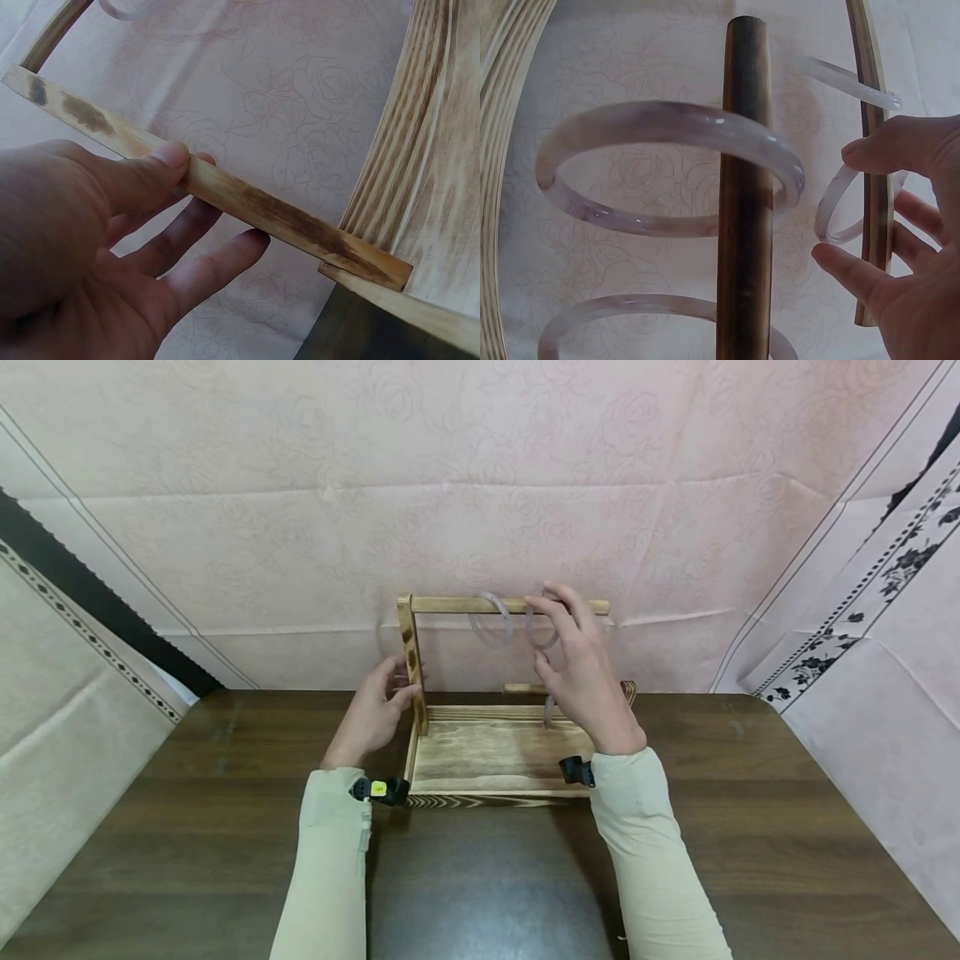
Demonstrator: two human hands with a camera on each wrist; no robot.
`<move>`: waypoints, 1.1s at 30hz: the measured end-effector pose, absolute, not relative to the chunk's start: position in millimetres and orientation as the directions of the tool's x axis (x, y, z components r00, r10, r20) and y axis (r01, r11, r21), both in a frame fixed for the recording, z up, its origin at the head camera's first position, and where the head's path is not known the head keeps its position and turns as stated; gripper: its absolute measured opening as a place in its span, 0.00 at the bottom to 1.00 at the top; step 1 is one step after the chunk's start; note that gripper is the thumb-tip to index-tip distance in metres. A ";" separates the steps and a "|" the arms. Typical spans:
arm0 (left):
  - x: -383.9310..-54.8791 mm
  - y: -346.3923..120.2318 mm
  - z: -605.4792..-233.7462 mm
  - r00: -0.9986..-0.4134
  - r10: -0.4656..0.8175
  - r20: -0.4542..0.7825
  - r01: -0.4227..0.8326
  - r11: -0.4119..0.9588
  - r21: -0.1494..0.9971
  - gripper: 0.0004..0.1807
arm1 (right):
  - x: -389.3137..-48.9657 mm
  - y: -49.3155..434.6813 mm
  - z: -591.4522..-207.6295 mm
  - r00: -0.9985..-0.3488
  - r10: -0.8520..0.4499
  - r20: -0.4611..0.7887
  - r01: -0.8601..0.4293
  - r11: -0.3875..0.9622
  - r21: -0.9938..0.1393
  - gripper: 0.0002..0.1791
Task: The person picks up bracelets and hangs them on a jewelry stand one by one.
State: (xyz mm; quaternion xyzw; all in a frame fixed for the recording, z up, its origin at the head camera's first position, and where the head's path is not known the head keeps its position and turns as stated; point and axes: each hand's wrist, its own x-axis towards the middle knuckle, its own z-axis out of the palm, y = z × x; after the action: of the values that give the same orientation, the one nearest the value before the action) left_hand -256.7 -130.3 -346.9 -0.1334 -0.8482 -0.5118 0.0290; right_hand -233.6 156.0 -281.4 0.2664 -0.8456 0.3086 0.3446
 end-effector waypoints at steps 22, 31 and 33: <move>-255.9 -131.5 -347.3 -0.961 0.188 0.203 0.270 0.476 0.837 0.20 | -233.6 153.5 -281.8 -0.648 -0.265 0.714 -0.648 0.684 -0.334 0.36; -255.9 -131.8 -345.2 -0.963 0.187 0.195 0.266 0.522 0.811 0.21 | -229.8 155.4 -280.9 -0.641 -0.274 0.717 -0.657 0.679 -0.327 0.38; -254.6 -131.1 -343.9 -0.963 0.193 0.190 0.266 0.541 0.798 0.23 | -227.7 157.1 -280.8 -0.636 -0.273 0.721 -0.660 0.677 -0.326 0.38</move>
State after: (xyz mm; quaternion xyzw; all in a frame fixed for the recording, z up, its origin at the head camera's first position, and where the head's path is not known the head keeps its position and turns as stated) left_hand -254.6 -131.1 -343.9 -0.1309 -0.8768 -0.4611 0.0395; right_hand -227.7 157.1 -280.8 0.2730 -0.8550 0.2953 0.3275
